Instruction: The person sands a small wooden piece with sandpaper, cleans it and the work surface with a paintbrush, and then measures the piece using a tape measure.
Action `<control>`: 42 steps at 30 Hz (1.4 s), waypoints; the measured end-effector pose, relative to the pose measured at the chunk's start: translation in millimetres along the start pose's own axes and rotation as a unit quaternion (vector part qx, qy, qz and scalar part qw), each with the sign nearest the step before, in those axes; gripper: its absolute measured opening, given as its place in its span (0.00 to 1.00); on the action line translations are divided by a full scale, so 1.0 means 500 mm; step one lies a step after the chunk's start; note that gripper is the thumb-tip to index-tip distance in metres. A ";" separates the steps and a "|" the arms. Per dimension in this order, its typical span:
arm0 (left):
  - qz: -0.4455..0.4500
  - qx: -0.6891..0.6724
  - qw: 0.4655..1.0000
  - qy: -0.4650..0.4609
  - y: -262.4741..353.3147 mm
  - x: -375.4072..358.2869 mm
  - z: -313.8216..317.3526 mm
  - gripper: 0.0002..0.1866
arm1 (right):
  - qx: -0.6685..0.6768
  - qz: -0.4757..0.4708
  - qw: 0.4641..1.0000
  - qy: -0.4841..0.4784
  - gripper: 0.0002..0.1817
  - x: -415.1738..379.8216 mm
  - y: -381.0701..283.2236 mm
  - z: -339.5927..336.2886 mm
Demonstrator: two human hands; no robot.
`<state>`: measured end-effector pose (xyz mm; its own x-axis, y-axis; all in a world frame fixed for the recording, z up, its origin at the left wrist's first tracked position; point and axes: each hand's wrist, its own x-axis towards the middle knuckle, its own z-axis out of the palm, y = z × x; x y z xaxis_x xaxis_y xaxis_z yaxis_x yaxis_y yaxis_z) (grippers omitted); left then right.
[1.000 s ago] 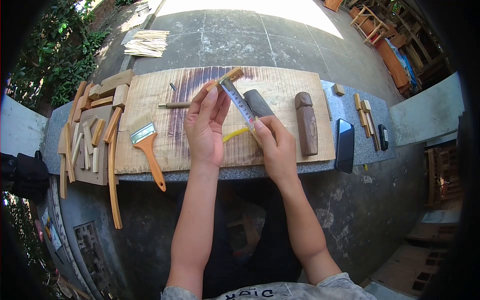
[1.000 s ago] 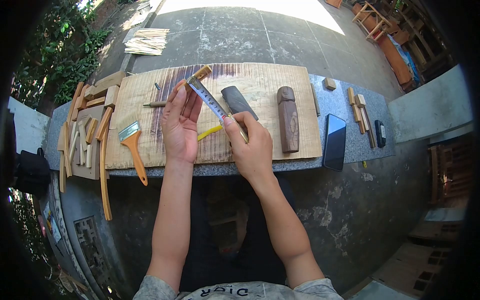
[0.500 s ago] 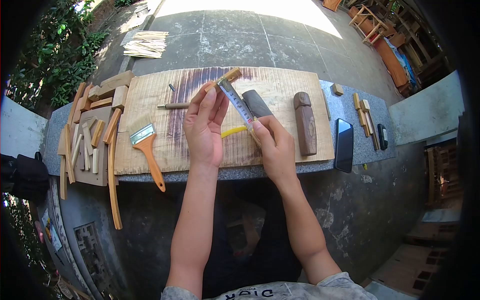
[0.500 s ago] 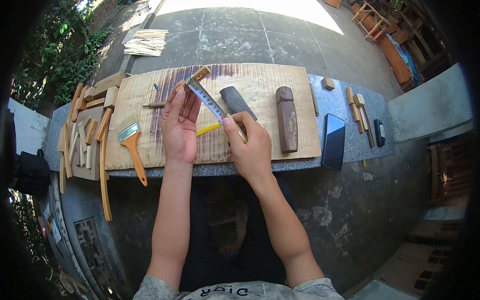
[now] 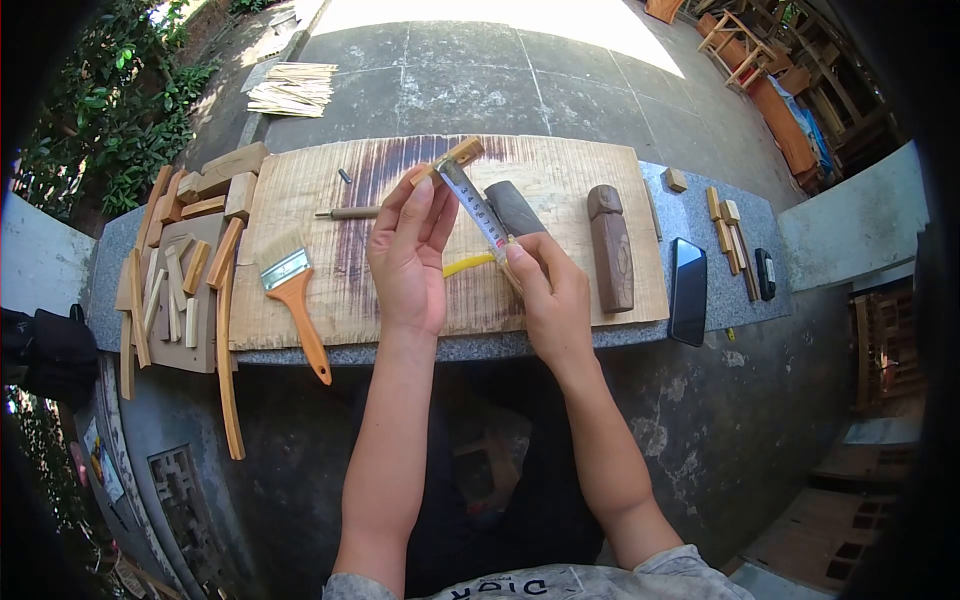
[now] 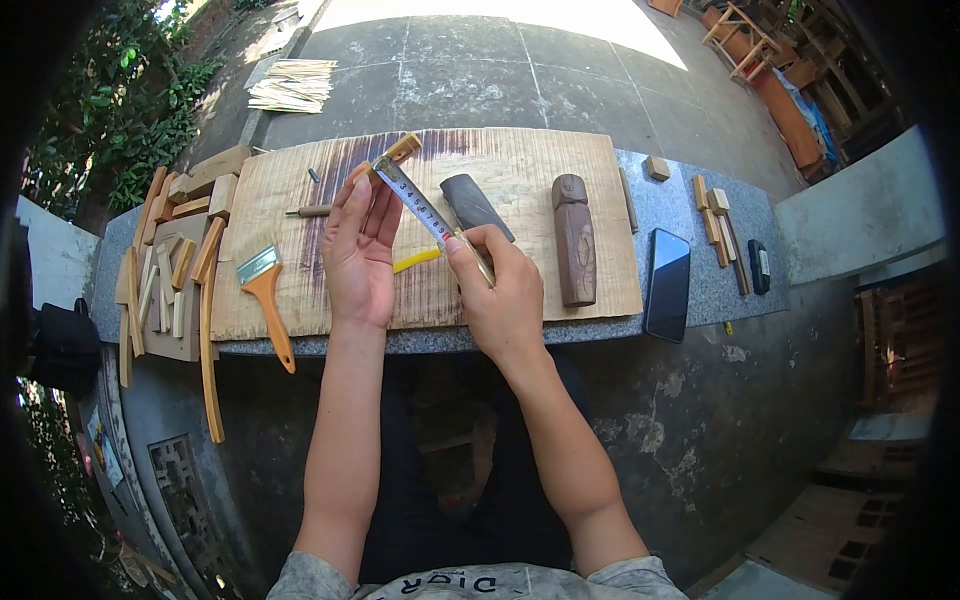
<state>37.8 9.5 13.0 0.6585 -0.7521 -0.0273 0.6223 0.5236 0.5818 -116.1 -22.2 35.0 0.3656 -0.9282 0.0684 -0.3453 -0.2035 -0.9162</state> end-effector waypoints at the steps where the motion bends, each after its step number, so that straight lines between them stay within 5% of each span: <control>1: 0.000 0.001 1.000 0.001 0.000 0.000 0.000 0.17 | -0.001 0.001 1.000 -0.001 0.21 0.000 -0.001 -0.001; 42: 0.020 0.025 0.999 -0.006 -0.009 -0.003 0.001 0.15 | -0.008 -0.022 1.000 0.001 0.21 0.000 0.011 -0.005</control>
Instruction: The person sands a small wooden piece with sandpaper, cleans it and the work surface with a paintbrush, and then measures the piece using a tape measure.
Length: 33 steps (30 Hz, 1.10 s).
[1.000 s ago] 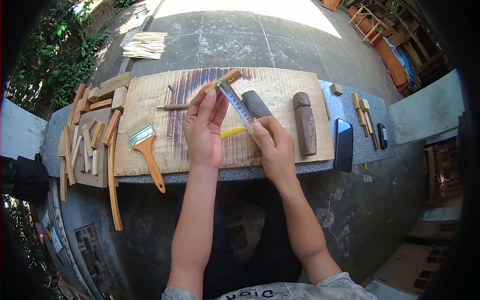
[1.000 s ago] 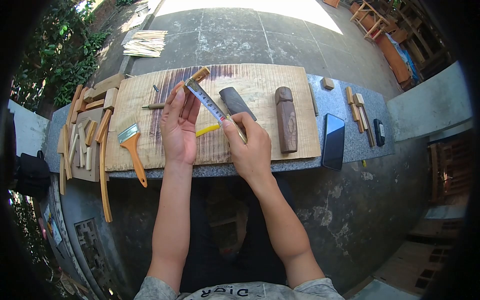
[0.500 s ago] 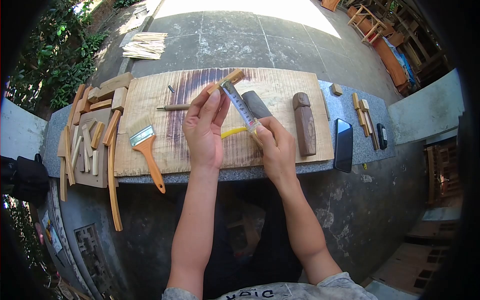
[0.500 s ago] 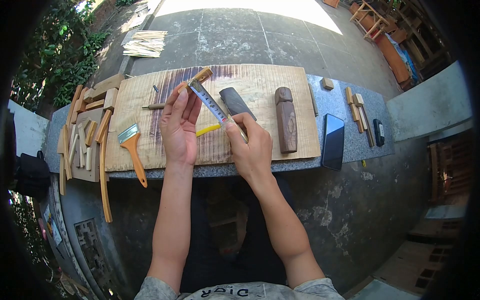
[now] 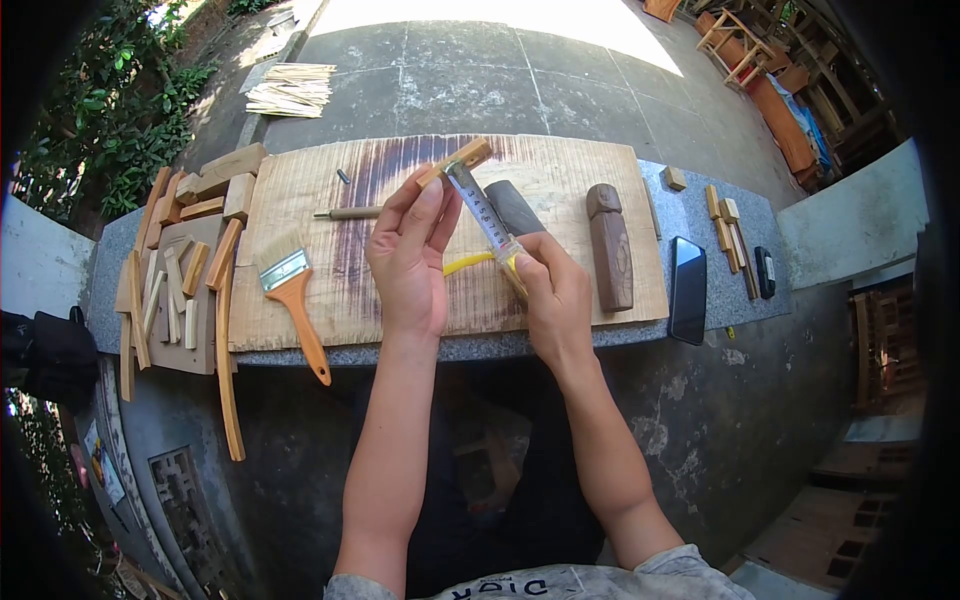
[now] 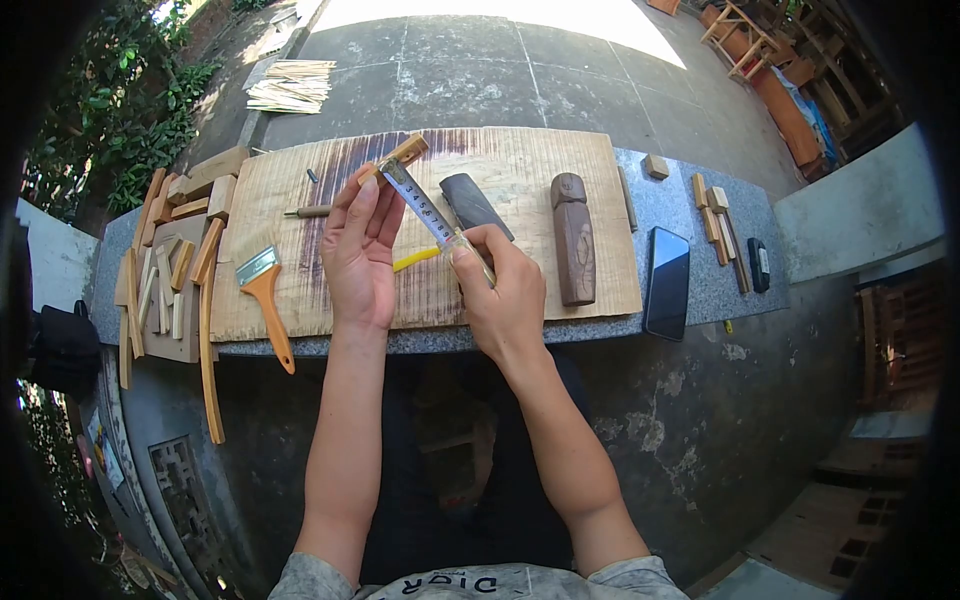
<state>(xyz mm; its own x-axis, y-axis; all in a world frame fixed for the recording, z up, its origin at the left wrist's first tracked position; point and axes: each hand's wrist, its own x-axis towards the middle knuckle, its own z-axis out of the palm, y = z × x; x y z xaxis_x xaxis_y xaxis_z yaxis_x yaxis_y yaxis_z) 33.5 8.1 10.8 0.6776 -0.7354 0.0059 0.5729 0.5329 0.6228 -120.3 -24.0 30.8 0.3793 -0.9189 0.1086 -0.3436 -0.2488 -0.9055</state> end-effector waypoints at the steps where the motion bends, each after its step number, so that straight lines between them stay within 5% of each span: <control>1: 0.000 0.001 1.000 -0.003 -0.001 0.000 0.000 0.15 | 0.000 -0.004 1.000 0.000 0.21 0.000 0.002 0.000; 33: -0.008 0.017 1.000 0.000 -0.001 -0.004 0.008 0.14 | -0.006 -0.018 1.000 -0.010 0.22 0.001 0.010 0.001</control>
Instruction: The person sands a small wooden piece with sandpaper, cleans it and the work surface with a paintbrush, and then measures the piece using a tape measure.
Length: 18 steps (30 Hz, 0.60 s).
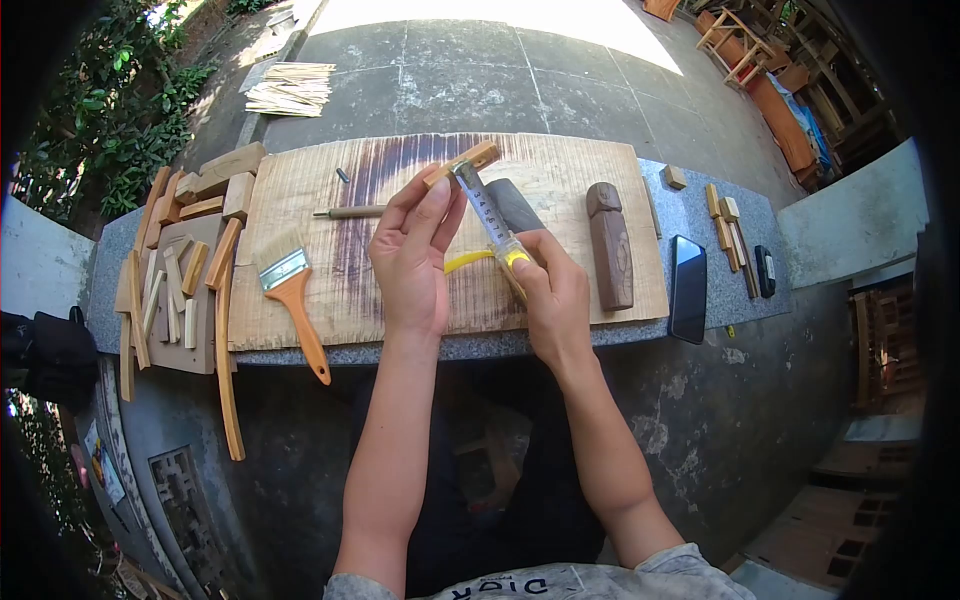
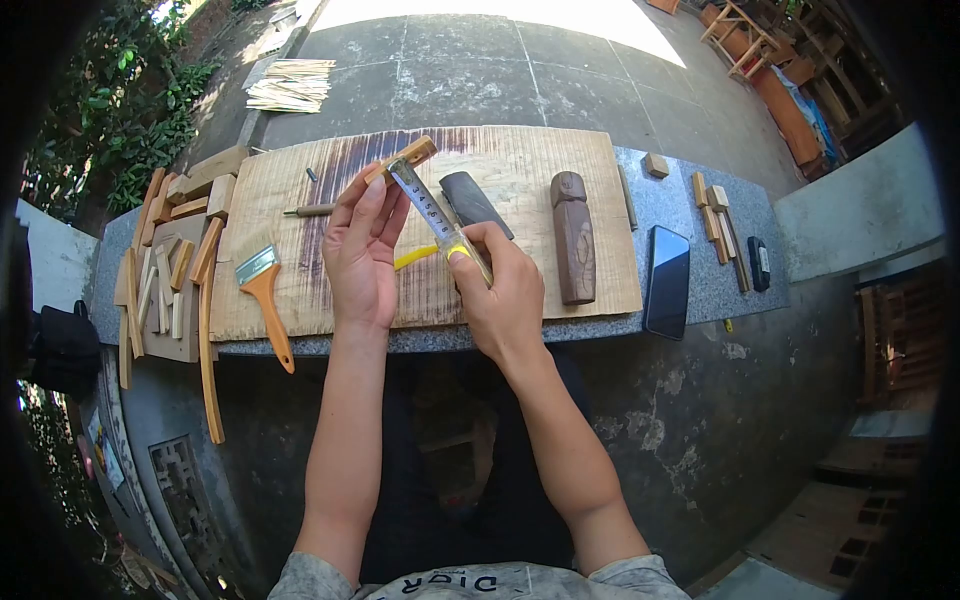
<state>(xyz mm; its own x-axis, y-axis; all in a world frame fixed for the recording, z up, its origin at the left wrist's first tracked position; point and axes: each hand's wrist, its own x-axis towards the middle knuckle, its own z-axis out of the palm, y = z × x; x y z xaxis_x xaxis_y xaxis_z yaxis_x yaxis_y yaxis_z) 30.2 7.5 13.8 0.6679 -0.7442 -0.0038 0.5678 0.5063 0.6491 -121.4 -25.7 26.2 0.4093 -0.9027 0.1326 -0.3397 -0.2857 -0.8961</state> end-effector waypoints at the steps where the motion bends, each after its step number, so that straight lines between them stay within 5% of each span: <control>1: 0.000 0.003 1.000 -0.001 0.000 0.000 0.000 0.14 | 0.001 0.000 1.000 0.000 0.22 0.000 0.000 0.000; 10: 0.009 0.032 0.999 -0.004 -0.001 -0.001 0.004 0.14 | 0.032 0.027 0.999 -0.003 0.19 0.000 -0.009 0.000; 18: 0.020 0.067 0.997 -0.016 0.005 -0.001 0.005 0.19 | 0.316 0.101 0.943 -0.017 0.15 0.008 -0.008 -0.009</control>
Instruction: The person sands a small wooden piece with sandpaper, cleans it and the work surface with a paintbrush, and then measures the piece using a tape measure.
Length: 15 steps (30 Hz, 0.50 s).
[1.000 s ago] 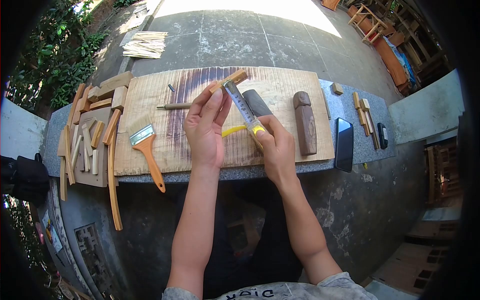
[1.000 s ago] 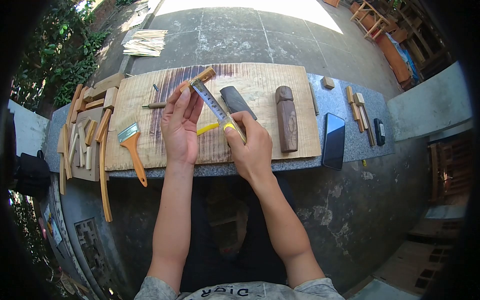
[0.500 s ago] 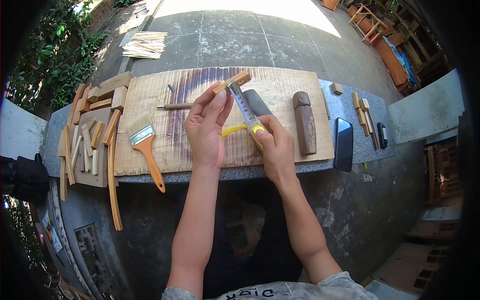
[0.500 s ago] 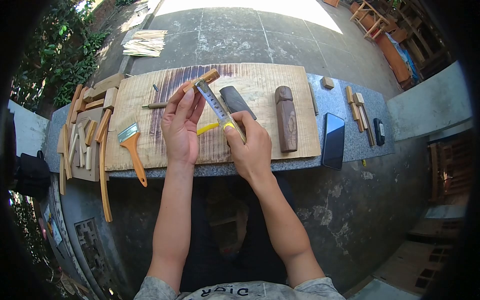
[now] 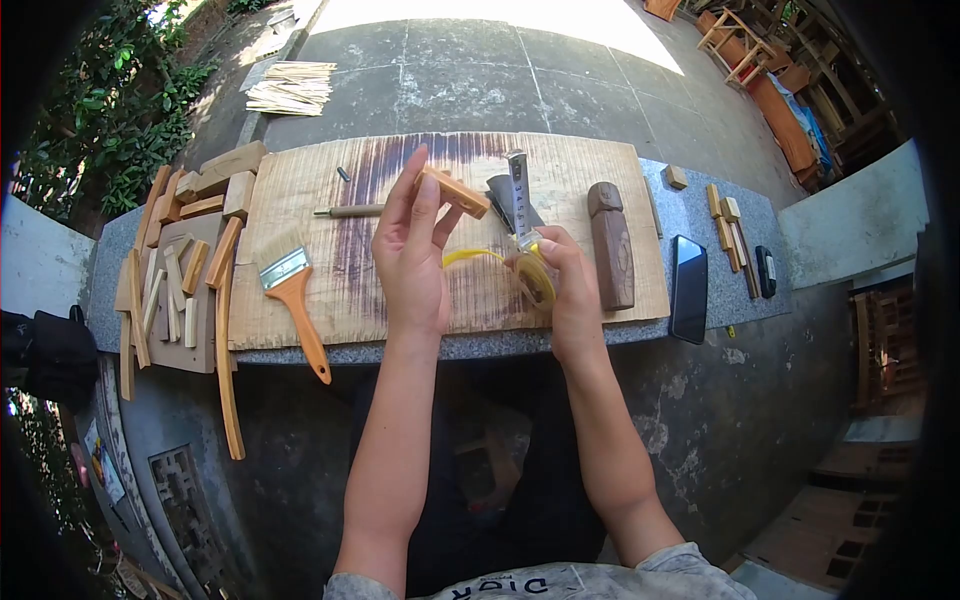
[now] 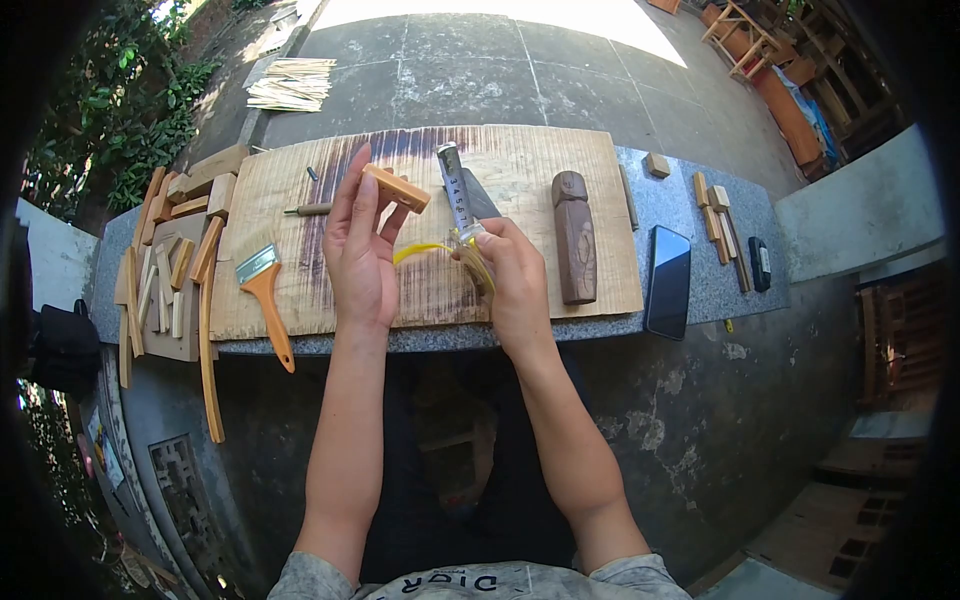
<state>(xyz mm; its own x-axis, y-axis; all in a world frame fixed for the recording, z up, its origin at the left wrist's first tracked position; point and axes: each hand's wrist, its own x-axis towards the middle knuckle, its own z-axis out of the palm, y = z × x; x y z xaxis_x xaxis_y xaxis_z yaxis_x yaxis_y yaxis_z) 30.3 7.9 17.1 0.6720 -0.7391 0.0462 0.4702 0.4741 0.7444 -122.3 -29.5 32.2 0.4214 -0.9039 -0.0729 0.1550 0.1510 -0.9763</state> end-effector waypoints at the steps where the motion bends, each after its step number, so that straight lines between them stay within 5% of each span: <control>1: 0.000 -0.010 1.000 0.001 0.001 0.001 -0.002 0.20 | 0.049 0.015 0.999 0.001 0.15 -0.003 -0.006 0.002; 15: 0.001 0.051 0.994 -0.096 0.006 -0.010 0.016 0.19 | -0.109 -0.016 0.994 -0.001 0.18 -0.013 0.004 0.024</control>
<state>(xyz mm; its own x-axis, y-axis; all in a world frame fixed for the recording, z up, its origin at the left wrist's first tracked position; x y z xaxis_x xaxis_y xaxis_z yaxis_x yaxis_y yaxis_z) 24.0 9.2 24.4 0.5474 -0.8202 0.1665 0.4020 0.4321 0.8072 -113.9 -18.6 33.3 0.4204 -0.9064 -0.0411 -0.0298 0.0315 -0.9991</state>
